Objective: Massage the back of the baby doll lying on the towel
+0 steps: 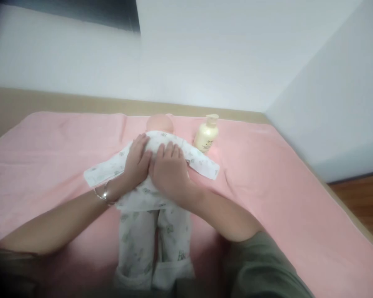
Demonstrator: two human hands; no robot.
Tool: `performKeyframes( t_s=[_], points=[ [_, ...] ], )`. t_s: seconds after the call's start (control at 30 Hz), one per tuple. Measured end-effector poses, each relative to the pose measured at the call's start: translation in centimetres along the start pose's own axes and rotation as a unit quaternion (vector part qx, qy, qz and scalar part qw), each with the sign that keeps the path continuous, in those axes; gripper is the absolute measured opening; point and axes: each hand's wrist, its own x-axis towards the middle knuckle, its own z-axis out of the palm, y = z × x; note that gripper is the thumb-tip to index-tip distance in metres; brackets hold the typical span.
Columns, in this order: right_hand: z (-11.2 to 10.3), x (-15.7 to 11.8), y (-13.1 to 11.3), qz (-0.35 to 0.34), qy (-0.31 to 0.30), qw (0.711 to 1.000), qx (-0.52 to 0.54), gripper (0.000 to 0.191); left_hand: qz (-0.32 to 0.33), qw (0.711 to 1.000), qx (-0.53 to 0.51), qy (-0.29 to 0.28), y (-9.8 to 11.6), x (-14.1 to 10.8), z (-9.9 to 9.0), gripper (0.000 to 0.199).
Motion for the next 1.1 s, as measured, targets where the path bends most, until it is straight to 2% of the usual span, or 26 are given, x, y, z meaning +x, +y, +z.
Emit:
performKeyframes(
  t_s=[0.07,0.17,0.27,0.33,0.4,0.5,0.67,0.73,0.8,0.9,1.0,1.1],
  points=[
    [0.1,-0.6,-0.4,-0.046,0.011,0.999,0.017,0.058,-0.010,0.999,0.018,-0.030,-0.1,0.8,-0.1,0.052],
    [0.9,0.9,0.8,-0.069,0.016,0.993,0.092,0.056,-0.014,0.996,0.063,-0.057,0.0,1.6,-0.2,0.053],
    [1.8,3.9,3.2,-0.004,0.007,0.989,0.145,0.061,0.023,0.992,0.107,-0.063,1.1,0.7,-0.2,0.054],
    [2.2,5.5,4.6,0.037,-0.010,0.989,0.144,0.063,0.060,0.987,0.127,-0.072,2.2,-0.5,-0.3,0.055],
    [2.3,6.2,5.2,0.050,-0.021,0.990,0.127,0.064,0.083,0.984,0.134,-0.084,3.1,-1.4,-0.5,0.054],
    [1.6,5.3,4.6,0.024,-0.013,0.997,0.072,0.061,0.077,0.986,0.117,-0.087,3.1,-1.2,-0.7,0.051],
    [0.2,1.4,1.3,-0.043,0.008,0.999,-0.026,0.056,-0.005,0.987,0.120,-0.106,-0.1,2.2,-0.7,0.056],
    [0.2,0.6,0.7,-0.059,0.009,0.998,-0.033,0.055,-0.016,0.983,0.139,-0.118,-0.9,2.9,-0.6,0.061],
    [0.5,0.9,0.9,-0.062,0.018,0.998,-0.013,0.054,0.007,0.981,0.159,-0.111,-0.9,2.8,-0.6,0.060],
    [1.1,3.0,2.5,-0.027,0.025,0.999,0.035,0.050,0.061,0.975,0.198,-0.085,0.6,1.4,-0.8,0.054],
    [1.3,5.2,4.5,0.005,-0.007,0.998,0.057,0.050,0.102,0.962,0.243,-0.067,2.3,-0.1,-1.1,0.046],
    [1.2,5.7,5.2,-0.001,-0.022,0.999,0.046,0.051,0.117,0.962,0.241,-0.057,2.7,-0.3,-1.4,0.038]
  ],
)
